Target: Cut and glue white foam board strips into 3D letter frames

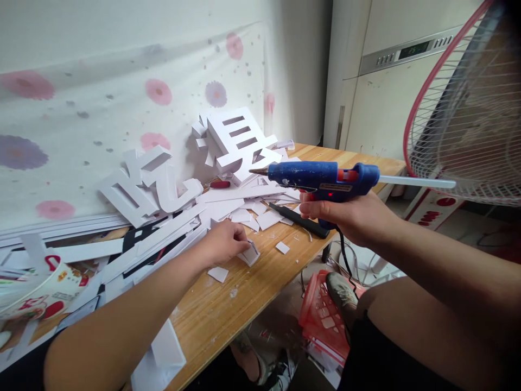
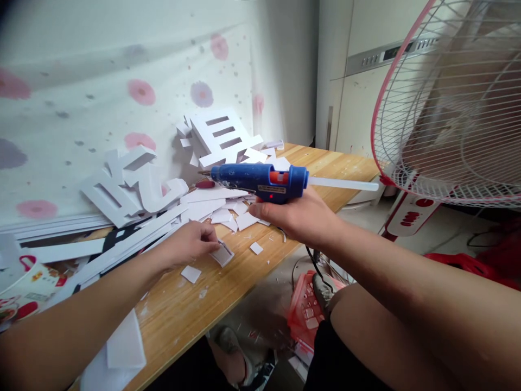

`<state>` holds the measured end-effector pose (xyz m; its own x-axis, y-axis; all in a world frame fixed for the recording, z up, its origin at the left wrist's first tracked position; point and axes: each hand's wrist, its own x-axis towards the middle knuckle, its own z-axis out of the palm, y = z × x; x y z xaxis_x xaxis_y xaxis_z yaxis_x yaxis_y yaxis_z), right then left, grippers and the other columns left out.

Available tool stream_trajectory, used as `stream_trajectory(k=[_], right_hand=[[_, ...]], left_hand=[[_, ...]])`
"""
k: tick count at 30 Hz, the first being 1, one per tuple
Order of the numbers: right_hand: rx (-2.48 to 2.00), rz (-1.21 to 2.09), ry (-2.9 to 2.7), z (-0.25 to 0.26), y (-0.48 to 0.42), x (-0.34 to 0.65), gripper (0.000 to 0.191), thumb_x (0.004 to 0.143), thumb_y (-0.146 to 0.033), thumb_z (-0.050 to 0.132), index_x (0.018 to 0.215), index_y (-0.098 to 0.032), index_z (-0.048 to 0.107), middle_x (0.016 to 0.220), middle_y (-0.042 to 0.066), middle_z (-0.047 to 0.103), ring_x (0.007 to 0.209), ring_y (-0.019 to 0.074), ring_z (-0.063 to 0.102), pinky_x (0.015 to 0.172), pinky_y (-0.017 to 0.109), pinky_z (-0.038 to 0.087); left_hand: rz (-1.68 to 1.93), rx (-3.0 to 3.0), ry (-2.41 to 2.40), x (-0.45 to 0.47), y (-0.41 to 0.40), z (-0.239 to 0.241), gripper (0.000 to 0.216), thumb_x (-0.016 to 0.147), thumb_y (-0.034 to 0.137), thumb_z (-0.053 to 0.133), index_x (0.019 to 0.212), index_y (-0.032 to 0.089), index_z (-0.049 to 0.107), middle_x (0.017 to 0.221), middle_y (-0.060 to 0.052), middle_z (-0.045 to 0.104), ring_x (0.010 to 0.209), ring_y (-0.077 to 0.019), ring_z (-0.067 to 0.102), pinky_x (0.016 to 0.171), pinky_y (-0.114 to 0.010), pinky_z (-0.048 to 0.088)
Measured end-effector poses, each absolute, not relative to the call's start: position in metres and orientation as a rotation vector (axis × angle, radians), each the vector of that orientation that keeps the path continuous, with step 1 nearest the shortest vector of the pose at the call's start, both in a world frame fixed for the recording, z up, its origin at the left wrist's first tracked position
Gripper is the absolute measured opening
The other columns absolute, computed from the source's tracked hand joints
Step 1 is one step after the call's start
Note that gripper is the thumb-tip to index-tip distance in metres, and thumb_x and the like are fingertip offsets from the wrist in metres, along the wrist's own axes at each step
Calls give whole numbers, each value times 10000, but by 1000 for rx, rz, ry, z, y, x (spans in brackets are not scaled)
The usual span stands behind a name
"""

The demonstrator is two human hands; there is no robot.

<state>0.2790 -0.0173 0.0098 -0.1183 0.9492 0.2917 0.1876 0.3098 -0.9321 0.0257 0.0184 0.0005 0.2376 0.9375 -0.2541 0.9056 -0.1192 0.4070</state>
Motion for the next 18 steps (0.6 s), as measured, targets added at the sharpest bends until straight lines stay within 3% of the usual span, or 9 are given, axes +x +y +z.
stream_trajectory(k=[11, 18], right_hand=[[-1049, 935, -1571, 14, -19, 277, 175, 712, -346, 707, 751, -210, 604, 739, -5, 599, 721, 175, 552, 645, 294, 443], [-1106, 1007, -1747, 1, -14, 277, 176, 679, -335, 677, 732, -187, 598, 676, -6, 571, 627, 145, 521, 591, 284, 444]], left_hand=[[115, 2067, 1658, 25, 21, -5, 121, 641, 280, 567, 564, 197, 524, 598, 12, 555, 611, -164, 504, 575, -284, 343], [207, 2071, 1633, 21, 15, -6, 127, 652, 314, 598, 617, 193, 582, 618, 10, 591, 633, -171, 531, 597, -283, 366]])
